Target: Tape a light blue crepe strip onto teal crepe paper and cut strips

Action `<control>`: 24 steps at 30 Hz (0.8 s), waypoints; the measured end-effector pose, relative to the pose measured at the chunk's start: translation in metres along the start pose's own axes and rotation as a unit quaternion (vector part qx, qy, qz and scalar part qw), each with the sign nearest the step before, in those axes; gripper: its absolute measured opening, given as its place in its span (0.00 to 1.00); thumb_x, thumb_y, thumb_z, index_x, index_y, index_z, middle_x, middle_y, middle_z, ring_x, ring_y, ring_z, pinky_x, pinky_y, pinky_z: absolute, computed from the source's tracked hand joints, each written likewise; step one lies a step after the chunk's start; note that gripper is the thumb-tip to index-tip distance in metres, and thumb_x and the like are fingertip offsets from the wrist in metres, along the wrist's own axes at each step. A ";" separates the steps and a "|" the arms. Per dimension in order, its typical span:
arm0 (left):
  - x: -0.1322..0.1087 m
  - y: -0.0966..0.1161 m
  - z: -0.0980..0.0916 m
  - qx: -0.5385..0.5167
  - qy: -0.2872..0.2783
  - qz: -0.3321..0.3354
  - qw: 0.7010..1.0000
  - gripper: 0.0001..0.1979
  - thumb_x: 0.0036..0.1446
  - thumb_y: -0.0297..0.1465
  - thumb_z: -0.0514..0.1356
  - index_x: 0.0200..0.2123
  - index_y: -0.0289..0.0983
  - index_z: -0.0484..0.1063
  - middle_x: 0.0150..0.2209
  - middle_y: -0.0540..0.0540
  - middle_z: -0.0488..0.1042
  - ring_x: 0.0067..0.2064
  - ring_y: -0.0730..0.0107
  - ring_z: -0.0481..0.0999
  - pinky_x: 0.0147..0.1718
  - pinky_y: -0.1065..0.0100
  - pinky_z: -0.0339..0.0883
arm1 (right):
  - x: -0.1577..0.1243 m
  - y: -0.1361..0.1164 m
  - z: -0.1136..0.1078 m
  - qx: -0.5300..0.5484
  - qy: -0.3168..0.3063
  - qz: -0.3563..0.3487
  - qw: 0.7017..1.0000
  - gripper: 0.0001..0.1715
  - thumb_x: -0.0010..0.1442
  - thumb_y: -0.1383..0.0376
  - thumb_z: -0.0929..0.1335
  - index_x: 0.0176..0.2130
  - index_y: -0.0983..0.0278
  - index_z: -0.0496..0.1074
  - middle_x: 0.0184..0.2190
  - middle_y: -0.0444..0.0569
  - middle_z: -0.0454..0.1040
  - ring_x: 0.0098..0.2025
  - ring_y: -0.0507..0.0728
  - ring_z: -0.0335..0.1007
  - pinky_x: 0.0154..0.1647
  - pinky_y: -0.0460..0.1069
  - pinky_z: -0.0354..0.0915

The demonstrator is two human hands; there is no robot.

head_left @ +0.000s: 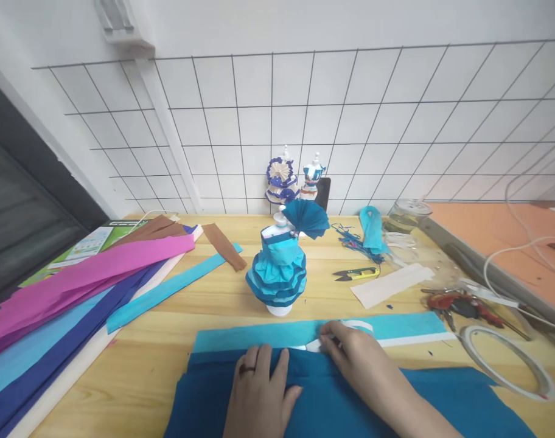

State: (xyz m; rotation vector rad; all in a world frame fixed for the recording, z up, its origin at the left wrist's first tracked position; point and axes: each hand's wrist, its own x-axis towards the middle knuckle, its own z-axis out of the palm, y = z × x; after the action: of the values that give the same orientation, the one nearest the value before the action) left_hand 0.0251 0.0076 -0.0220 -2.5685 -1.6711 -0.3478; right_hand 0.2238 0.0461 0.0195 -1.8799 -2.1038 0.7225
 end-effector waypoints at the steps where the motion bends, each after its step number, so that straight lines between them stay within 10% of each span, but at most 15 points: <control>1: 0.000 -0.001 0.000 0.003 0.003 0.004 1.000 0.20 0.55 0.42 0.56 0.50 0.44 0.68 0.44 0.43 0.72 0.46 0.56 0.70 0.41 0.59 0.69 | 0.000 0.004 -0.001 0.005 0.000 0.002 1.000 0.15 0.61 0.63 0.56 0.33 0.61 0.68 0.30 0.51 0.77 0.34 0.58 0.73 0.33 0.48 0.60; 24: -0.001 -0.017 0.008 0.110 0.107 0.124 0.980 0.20 0.51 0.44 0.59 0.46 0.43 0.71 0.39 0.44 0.75 0.40 0.61 0.74 0.34 0.66 0.70 | -0.013 0.109 -0.047 0.024 0.042 0.116 0.992 0.17 0.60 0.55 0.55 0.34 0.59 0.66 0.27 0.46 0.76 0.31 0.58 0.72 0.32 0.49 0.62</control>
State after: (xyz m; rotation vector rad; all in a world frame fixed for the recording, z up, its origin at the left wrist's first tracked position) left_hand 0.0106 0.0150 -0.0314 -2.4375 -1.2285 -0.3827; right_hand 0.3424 0.0491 0.0068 -2.1125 -1.8196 0.7213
